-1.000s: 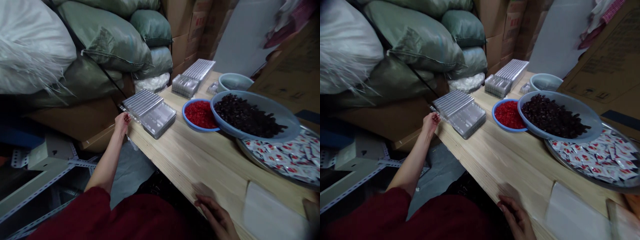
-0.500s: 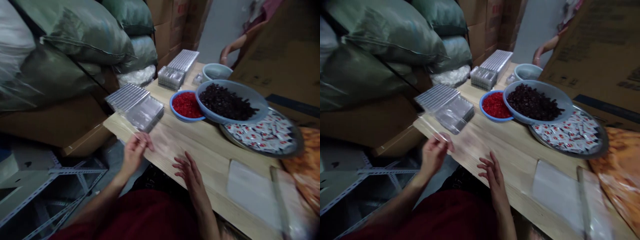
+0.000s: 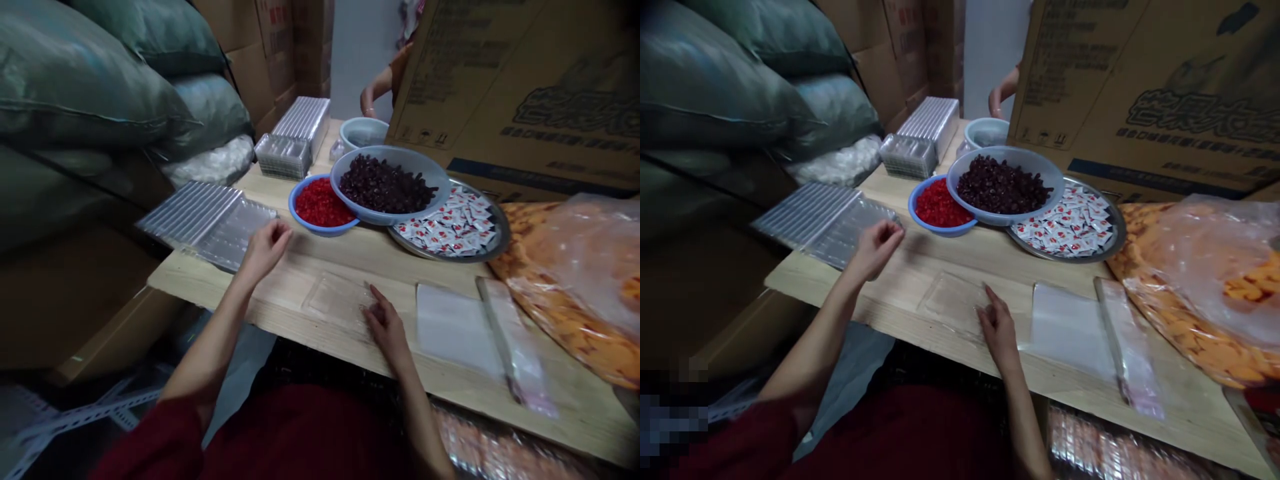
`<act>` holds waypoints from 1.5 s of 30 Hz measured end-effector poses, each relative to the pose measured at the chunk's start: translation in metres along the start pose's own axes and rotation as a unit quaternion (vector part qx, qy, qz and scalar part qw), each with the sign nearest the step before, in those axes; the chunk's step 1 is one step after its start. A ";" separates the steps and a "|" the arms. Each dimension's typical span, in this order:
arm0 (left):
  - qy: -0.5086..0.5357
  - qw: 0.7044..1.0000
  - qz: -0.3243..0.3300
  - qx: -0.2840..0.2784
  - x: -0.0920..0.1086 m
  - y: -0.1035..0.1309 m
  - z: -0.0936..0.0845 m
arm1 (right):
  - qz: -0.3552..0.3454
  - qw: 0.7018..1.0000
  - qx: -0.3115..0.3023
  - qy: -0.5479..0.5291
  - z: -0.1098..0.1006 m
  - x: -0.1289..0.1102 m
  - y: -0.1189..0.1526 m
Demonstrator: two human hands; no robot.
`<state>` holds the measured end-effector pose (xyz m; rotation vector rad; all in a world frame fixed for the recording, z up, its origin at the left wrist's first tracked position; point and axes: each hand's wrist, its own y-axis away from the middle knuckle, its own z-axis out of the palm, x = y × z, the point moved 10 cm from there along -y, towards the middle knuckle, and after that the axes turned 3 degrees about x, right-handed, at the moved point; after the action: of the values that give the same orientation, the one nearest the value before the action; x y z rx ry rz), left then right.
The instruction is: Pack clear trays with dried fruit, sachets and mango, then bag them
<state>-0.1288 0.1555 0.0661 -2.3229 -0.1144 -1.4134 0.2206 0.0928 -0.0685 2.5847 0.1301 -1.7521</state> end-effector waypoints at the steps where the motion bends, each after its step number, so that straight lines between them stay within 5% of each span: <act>1: -0.009 1.000 0.021 0.007 0.008 -0.026 0.009 | -0.021 0.999 0.011 0.027 -0.001 -0.005 -0.001; 4: -0.026 1.000 0.009 -0.006 0.004 -0.091 0.055 | -0.056 0.994 0.047 0.087 -0.002 -0.013 -0.001; 7: 0.000 0.999 -0.045 0.005 -0.018 -0.123 0.091 | -0.068 0.986 0.067 0.136 -0.005 -0.016 0.004; 12: -0.002 0.998 -0.060 0.008 -0.031 -0.126 0.093 | -0.107 0.975 0.109 0.163 -0.020 -0.030 0.021; 14: -0.016 0.999 -0.037 0.024 -0.020 -0.123 0.079 | -0.118 0.976 0.116 0.144 -0.023 -0.035 0.029; 17: -0.030 0.995 0.063 0.072 0.023 -0.119 0.066 | -0.129 0.977 0.107 0.131 -0.017 -0.041 0.039; 19: -0.011 0.989 0.129 0.070 0.057 -0.118 0.079 | -0.143 0.973 0.101 0.147 -0.007 -0.045 0.045; 22: 0.024 0.988 0.151 0.001 0.089 -0.128 0.128 | -0.159 0.967 0.098 0.175 0.007 -0.047 0.053; 27: -0.012 0.986 0.098 -0.134 0.079 -0.156 0.206 | -0.172 0.961 0.107 0.191 0.011 -0.045 0.066; 31: 0.085 0.989 0.078 -0.097 0.070 -0.165 0.196 | -0.160 0.966 0.092 0.181 0.009 -0.037 0.075; 34: 0.175 0.981 0.077 -0.019 0.085 -0.142 0.160 | -0.159 0.969 0.068 0.179 0.012 -0.032 0.078; 37: 0.163 0.975 0.147 -0.024 0.118 -0.077 0.137 | -0.166 0.969 0.065 0.173 0.013 -0.029 0.078; 40: 0.067 0.953 0.238 -0.175 0.128 0.017 0.160 | -0.165 0.971 0.064 0.159 0.012 -0.026 0.076; 43: -0.030 0.904 0.300 -0.304 0.097 0.096 0.200 | -0.159 0.974 0.059 0.150 0.009 -0.024 0.074; 45: -0.072 0.884 0.317 -0.336 0.072 0.122 0.219 | -0.161 0.975 0.050 0.146 0.008 -0.025 0.073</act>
<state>0.1222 0.1200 0.0038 -2.5916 1.1614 -1.0183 0.2096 0.0183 -0.0512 3.0251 0.5030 -1.4715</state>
